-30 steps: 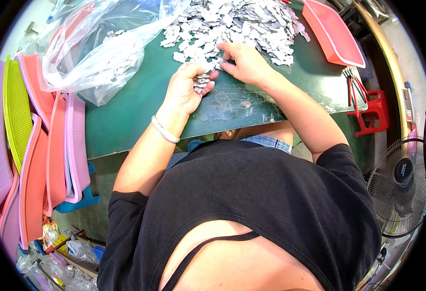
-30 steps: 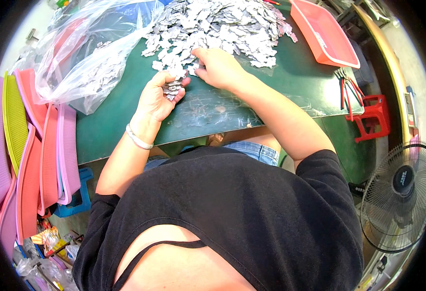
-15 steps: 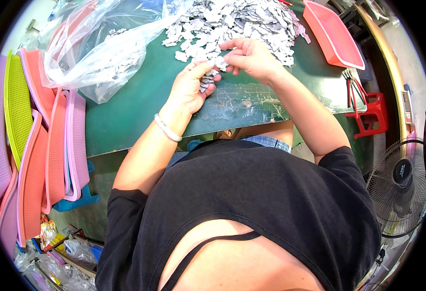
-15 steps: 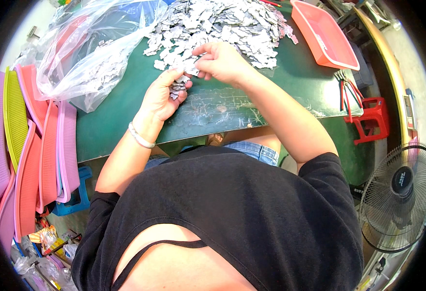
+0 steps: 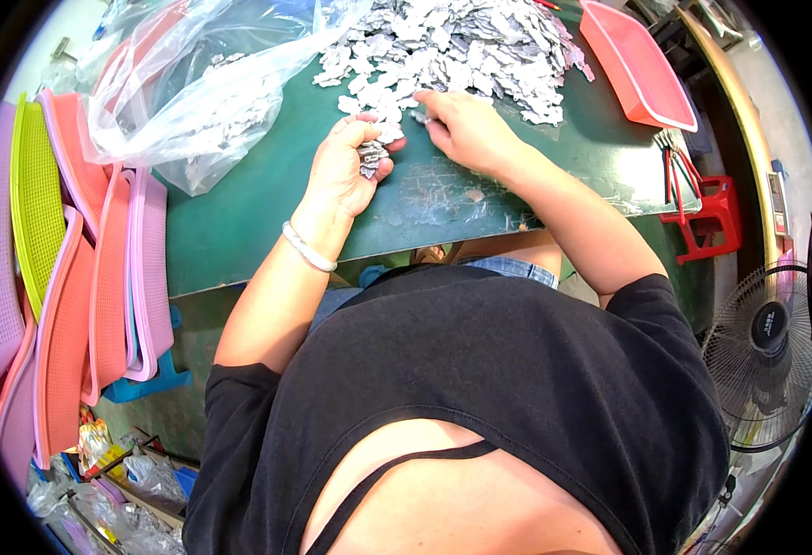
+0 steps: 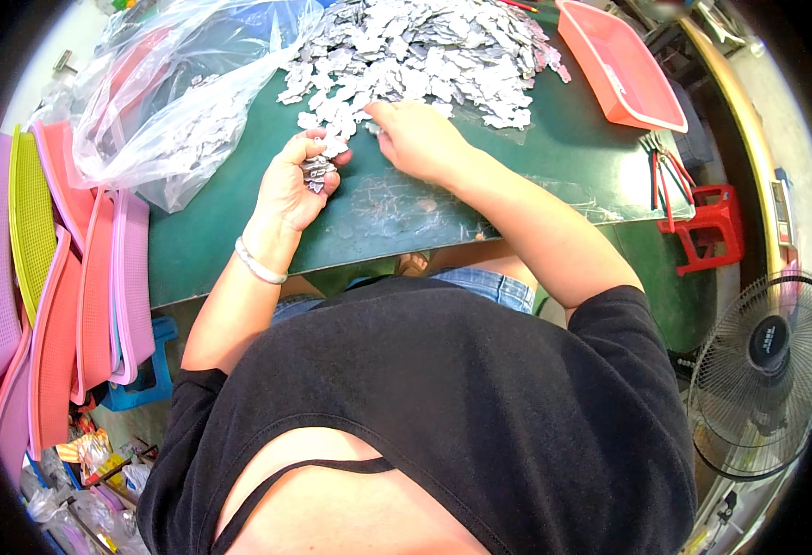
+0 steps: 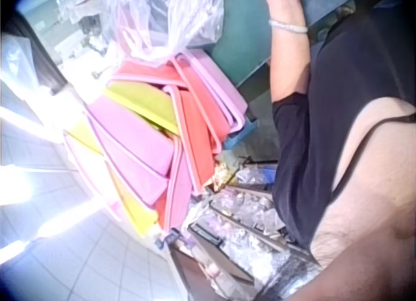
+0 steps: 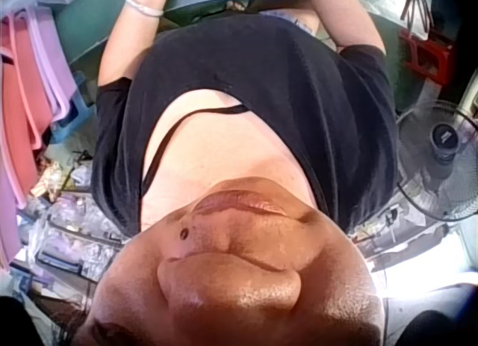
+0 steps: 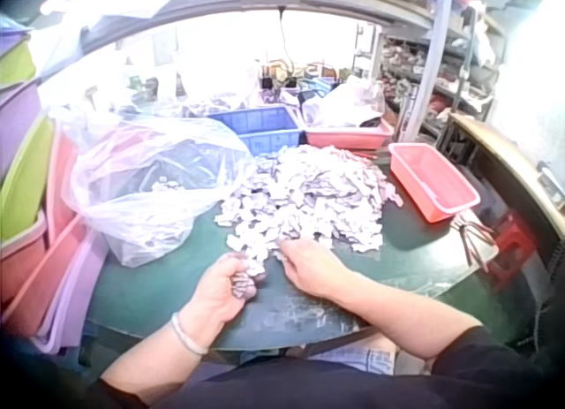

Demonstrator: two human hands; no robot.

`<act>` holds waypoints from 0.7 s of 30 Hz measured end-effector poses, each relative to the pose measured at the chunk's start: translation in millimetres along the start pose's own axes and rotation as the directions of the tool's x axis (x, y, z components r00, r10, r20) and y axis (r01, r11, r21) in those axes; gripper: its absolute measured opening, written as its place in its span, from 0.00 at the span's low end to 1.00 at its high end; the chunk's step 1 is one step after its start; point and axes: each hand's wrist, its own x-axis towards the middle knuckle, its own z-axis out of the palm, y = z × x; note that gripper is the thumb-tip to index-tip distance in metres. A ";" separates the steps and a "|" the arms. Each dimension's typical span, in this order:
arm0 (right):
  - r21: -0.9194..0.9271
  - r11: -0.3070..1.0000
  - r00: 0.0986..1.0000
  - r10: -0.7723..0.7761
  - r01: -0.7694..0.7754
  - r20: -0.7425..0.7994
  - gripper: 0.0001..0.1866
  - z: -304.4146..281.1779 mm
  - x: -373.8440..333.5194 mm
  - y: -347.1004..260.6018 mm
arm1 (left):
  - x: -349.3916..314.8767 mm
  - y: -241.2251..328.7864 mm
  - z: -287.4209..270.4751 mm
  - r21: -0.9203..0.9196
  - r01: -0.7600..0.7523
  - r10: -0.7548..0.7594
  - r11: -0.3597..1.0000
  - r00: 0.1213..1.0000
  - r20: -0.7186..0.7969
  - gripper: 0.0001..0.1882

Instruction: The person sorts small, crumpled silver foil pieces on a green table. They pick up individual pieces from a large pile, inspect them, and place them into a clear plastic bag. The person continues this repetitive sorting process throughout the clip.

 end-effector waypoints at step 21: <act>-0.124 0.985 0.991 -0.110 0.119 0.077 0.22 0.9 43.2 14.6 | -1.5 -1.6 3.9 -0.126 0.059 -0.059 0.990 0.998 0.000 0.09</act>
